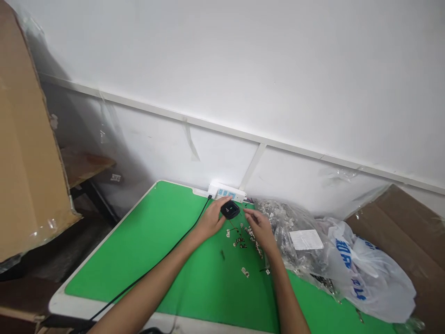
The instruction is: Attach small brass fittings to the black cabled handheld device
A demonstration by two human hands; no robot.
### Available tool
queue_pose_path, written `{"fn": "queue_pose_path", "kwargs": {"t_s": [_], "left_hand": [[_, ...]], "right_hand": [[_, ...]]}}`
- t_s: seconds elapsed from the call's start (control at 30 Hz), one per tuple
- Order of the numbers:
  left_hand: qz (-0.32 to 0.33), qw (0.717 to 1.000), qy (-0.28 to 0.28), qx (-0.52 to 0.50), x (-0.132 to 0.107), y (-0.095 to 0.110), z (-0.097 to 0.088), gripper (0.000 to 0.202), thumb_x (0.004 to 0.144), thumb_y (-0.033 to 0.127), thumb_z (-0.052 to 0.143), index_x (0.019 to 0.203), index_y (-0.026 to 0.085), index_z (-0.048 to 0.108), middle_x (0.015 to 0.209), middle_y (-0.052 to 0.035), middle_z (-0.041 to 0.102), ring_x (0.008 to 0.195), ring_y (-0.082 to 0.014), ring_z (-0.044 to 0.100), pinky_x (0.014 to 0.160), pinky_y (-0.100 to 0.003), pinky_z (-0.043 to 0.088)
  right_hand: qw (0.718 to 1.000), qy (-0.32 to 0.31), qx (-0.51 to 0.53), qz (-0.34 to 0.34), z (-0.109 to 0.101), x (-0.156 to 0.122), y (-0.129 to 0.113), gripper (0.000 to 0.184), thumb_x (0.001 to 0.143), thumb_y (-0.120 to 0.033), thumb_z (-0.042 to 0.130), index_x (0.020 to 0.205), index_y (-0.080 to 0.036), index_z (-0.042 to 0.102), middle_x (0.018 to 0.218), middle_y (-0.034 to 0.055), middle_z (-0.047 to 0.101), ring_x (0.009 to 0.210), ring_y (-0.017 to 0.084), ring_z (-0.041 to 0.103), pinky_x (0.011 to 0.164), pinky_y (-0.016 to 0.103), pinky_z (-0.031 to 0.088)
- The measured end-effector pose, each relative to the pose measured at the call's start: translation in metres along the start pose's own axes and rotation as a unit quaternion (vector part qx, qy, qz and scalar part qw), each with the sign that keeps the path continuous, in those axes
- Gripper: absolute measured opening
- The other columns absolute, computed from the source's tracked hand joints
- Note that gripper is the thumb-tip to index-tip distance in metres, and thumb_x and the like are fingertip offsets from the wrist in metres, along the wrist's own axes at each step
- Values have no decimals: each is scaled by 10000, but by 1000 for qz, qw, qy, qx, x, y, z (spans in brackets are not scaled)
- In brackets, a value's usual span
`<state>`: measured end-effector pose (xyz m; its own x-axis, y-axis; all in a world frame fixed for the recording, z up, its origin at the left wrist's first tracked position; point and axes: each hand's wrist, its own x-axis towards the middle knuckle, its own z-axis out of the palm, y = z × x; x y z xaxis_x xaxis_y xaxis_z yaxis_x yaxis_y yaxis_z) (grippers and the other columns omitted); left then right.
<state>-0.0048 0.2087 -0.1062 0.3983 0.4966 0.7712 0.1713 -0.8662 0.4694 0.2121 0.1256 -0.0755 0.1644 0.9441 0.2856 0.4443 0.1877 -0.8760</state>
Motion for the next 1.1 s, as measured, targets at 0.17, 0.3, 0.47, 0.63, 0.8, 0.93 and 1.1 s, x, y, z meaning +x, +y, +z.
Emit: {"fn": "queue_pose_path", "kwargs": {"t_s": [0.17, 0.3, 0.47, 0.63, 0.8, 0.93, 1.1], "left_hand": [[-5, 1000, -6, -9, 2, 4, -2, 568, 988, 148, 516, 1547, 214, 441, 1493, -137, 592, 1414, -267, 536, 1176, -509, 454], [-144, 986, -3, -81, 7, 14, -2, 414, 1014, 345, 537, 1382, 168, 606, 1351, -151, 684, 1281, -307, 617, 1125, -506, 474], [-366, 869, -13, -333, 13, 21, 6, 632, 885, 674, 644, 1215, 135, 672, 1111, -110, 746, 1046, -291, 677, 964, -424, 543], [-475, 746, -68, -462, 11, 22, 13, 811, 694, 725, 816, 1214, 113, 696, 1021, -100, 751, 901, -242, 697, 809, -329, 542], [-476, 741, -73, -468, 9, 22, 17, 841, 661, 736, 836, 1202, 102, 719, 957, -88, 761, 848, -221, 690, 754, -293, 527], [-461, 744, -84, -476, 11, 24, 17, 840, 669, 724, 839, 1222, 103, 723, 1005, -98, 773, 921, -243, 699, 820, -311, 529], [-459, 755, -86, -460, 11, 25, 17, 842, 681, 755, 807, 1209, 104, 733, 1020, -103, 776, 955, -256, 694, 830, -314, 517]], "right_hand": [[981, 40, 174, 73, 6, -2, -8, 392, 808, -575, 763, 981, -229, 697, 921, 49, 748, 864, 240, 707, 802, 385, 586], [977, 59, 200, 52, 12, -5, -7, 396, 786, -564, 793, 937, -235, 634, 879, 38, 730, 867, 253, 743, 828, 419, 612], [986, 58, 154, 8, 18, -7, -7, 344, 820, -533, 758, 940, -243, 617, 841, 45, 724, 832, 251, 740, 709, 376, 610], [992, 60, 112, -18, 23, -12, -11, 287, 861, -504, 709, 934, -231, 656, 833, 32, 692, 739, 192, 661, 648, 313, 555], [996, 46, 66, -32, 27, -15, -16, 251, 886, -446, 685, 1002, -224, 674, 831, 18, 697, 696, 170, 615, 655, 301, 516], [997, 47, 22, -50, 29, -15, -18, 236, 891, -420, 655, 1024, -227, 679, 847, 21, 710, 670, 165, 586, 649, 305, 505], [996, 50, -16, -69, 31, -15, -21, 198, 899, -388, 628, 993, -227, 695, 810, 14, 693, 655, 165, 577, 648, 305, 502]]}}
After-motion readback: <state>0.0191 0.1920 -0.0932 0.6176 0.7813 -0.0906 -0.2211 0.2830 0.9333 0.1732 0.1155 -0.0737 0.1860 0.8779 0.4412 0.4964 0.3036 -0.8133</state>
